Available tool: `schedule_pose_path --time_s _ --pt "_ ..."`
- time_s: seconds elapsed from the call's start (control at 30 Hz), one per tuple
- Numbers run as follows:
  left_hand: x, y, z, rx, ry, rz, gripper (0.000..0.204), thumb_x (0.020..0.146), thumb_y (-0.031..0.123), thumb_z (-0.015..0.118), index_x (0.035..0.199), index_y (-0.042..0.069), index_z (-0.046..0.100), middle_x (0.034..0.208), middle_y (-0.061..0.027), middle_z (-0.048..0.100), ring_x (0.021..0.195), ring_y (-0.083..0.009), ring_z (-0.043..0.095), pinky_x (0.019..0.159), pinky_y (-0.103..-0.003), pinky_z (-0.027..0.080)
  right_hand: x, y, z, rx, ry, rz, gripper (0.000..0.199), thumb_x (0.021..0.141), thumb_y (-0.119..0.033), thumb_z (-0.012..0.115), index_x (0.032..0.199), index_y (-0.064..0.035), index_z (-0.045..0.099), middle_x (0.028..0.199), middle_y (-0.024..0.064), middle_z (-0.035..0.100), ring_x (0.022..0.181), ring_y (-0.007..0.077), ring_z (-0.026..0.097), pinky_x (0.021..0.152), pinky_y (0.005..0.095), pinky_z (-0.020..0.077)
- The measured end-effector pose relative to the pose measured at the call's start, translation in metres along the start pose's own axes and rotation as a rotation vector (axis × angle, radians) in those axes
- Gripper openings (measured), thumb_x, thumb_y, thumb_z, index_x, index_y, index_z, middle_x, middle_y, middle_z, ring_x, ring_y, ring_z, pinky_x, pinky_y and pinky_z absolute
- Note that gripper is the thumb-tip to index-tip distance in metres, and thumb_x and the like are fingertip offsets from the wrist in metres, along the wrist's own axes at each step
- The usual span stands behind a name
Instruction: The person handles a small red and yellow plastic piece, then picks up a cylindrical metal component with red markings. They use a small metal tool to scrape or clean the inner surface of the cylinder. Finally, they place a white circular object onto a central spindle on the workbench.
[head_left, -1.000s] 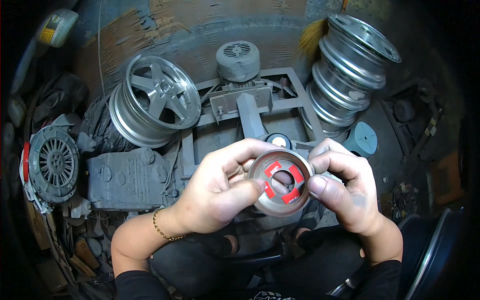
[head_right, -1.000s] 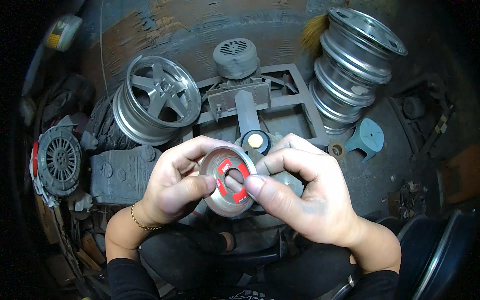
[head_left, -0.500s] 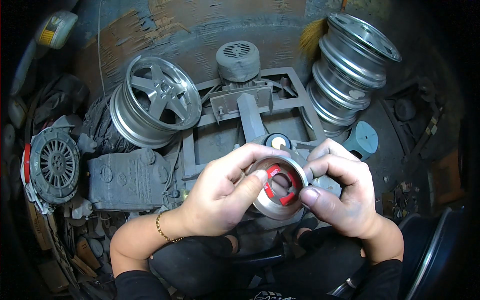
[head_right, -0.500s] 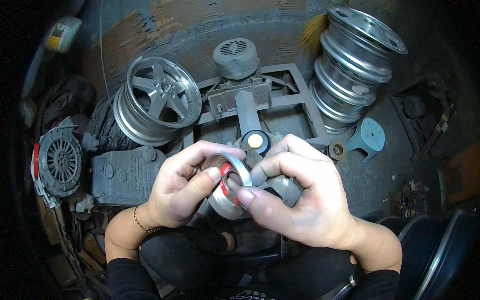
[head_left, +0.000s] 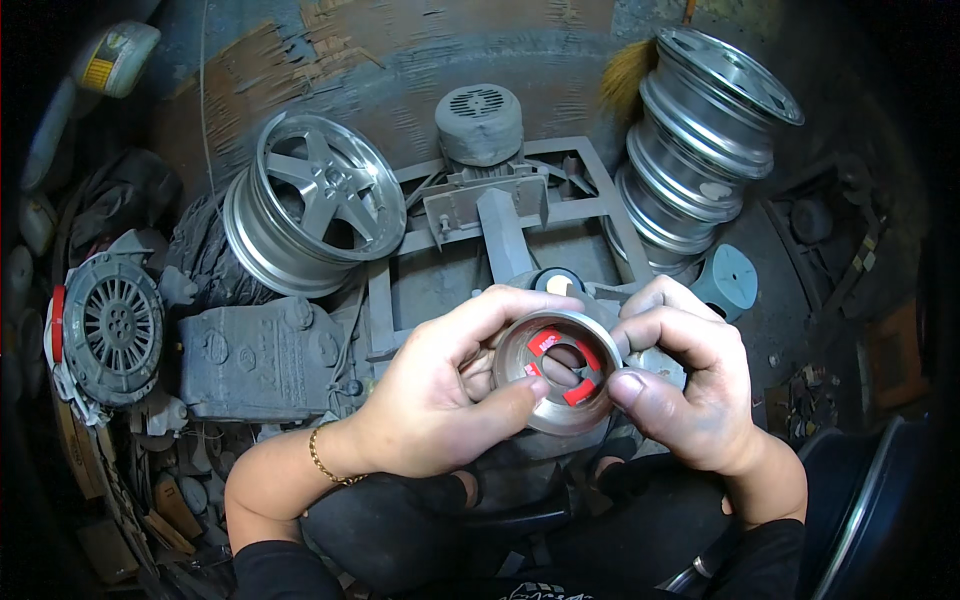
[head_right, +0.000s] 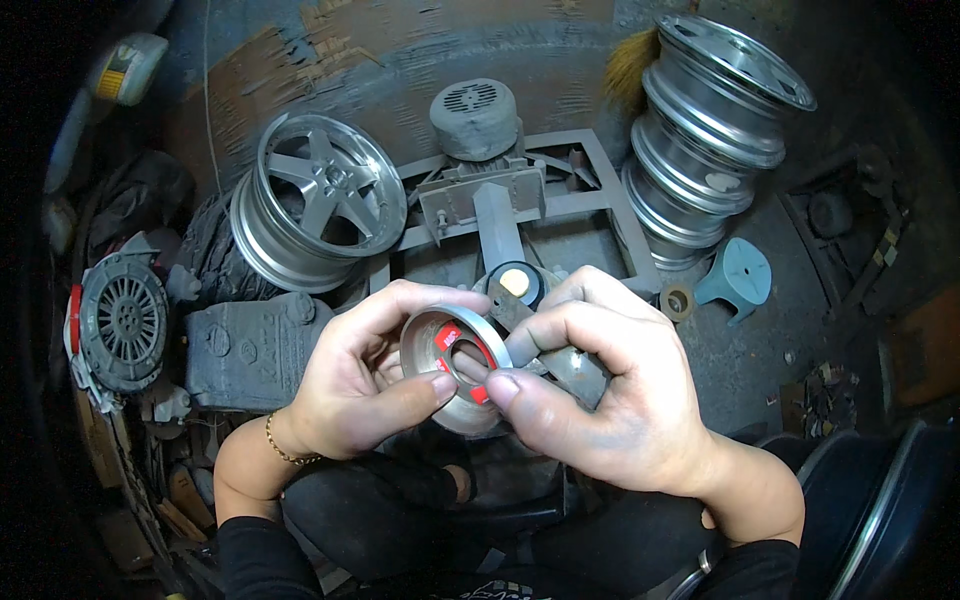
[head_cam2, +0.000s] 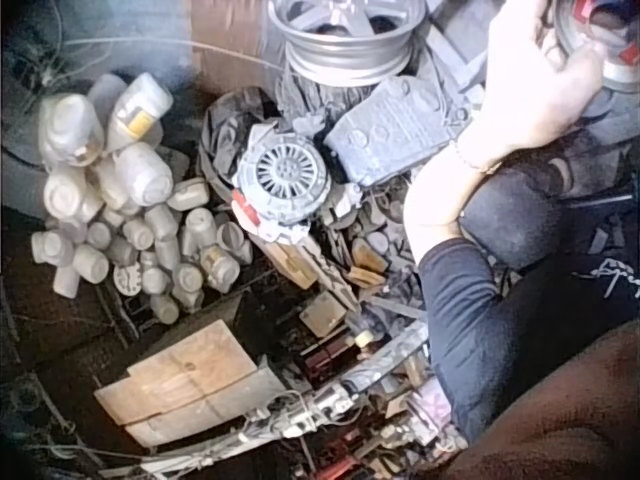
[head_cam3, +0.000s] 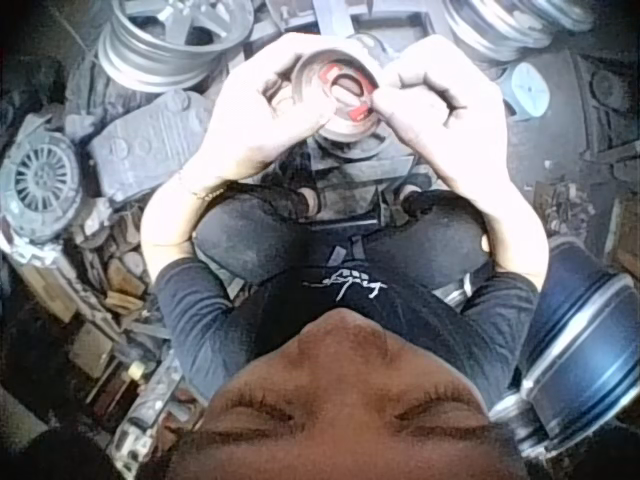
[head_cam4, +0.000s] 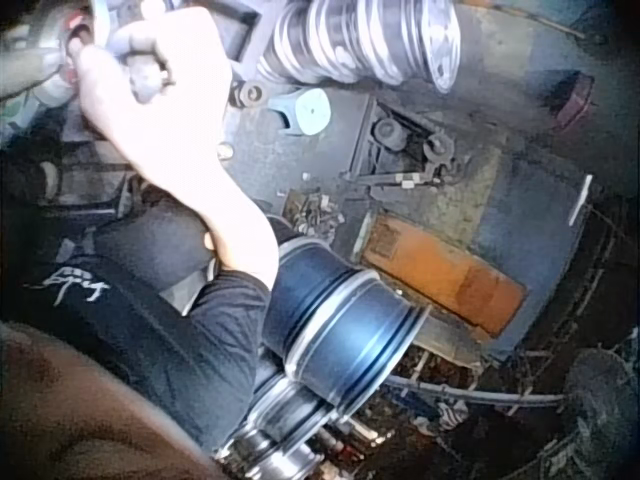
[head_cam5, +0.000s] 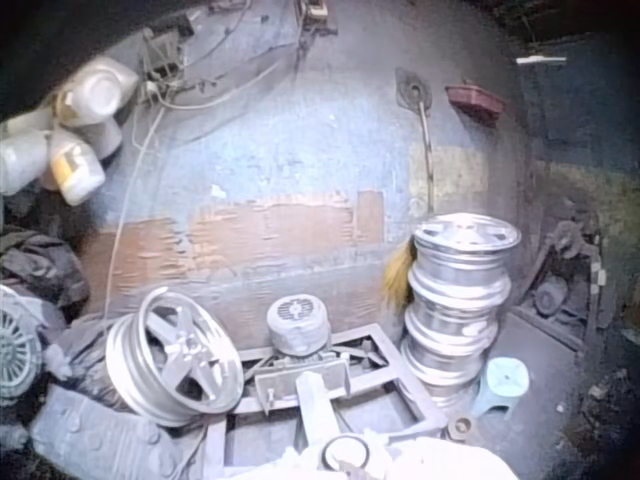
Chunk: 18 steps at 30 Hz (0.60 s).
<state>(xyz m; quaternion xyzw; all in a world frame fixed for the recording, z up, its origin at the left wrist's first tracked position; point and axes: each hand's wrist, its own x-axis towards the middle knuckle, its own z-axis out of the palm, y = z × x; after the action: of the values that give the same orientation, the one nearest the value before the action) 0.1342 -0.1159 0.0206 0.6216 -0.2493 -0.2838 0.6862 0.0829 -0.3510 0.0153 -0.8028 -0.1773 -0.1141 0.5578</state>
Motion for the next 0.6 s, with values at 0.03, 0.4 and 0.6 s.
schedule_pose_path --time_s 0.03,0.4,0.6 --pt "0.0010 -0.0030 -0.0016 0.011 -0.009 0.021 0.046 0.097 -0.005 0.058 0.143 -0.003 0.052 0.133 -0.0106 0.062 0.126 -0.0142 0.058 0.108 -0.031 0.045 0.0002 0.0001 0.0001 -0.003 -0.002 -0.001 0.019 0.081 -0.015 0.083 0.093 -0.0026 0.075 0.087 0.0101 0.064 0.080 0.0209 0.062 0.073 0.0319 0.0472" --pt "-0.0041 -0.0003 0.0000 0.428 0.093 0.161 0.042 0.098 -0.003 0.057 0.140 -0.005 0.056 0.123 -0.0159 0.070 0.115 -0.0168 0.067 0.101 -0.032 0.051 0.0006 0.0032 -0.0017 -0.028 -0.045 -0.005 0.022 0.082 -0.014 0.079 0.097 0.0009 0.075 0.090 0.0126 0.064 0.081 0.0230 0.062 0.074 0.0331 0.0483" --pt "-0.0022 -0.0083 0.0003 0.545 0.156 0.349 0.042 0.092 -0.005 0.061 0.134 -0.006 0.060 0.120 -0.0219 0.071 0.108 -0.0281 0.073 0.095 -0.036 0.055 0.0011 0.0050 0.0003 -0.034 -0.044 -0.014 0.021 0.083 -0.011 0.077 0.098 0.0026 0.075 0.091 0.0135 0.064 0.083 0.0238 0.064 0.076 0.0336 0.0490"
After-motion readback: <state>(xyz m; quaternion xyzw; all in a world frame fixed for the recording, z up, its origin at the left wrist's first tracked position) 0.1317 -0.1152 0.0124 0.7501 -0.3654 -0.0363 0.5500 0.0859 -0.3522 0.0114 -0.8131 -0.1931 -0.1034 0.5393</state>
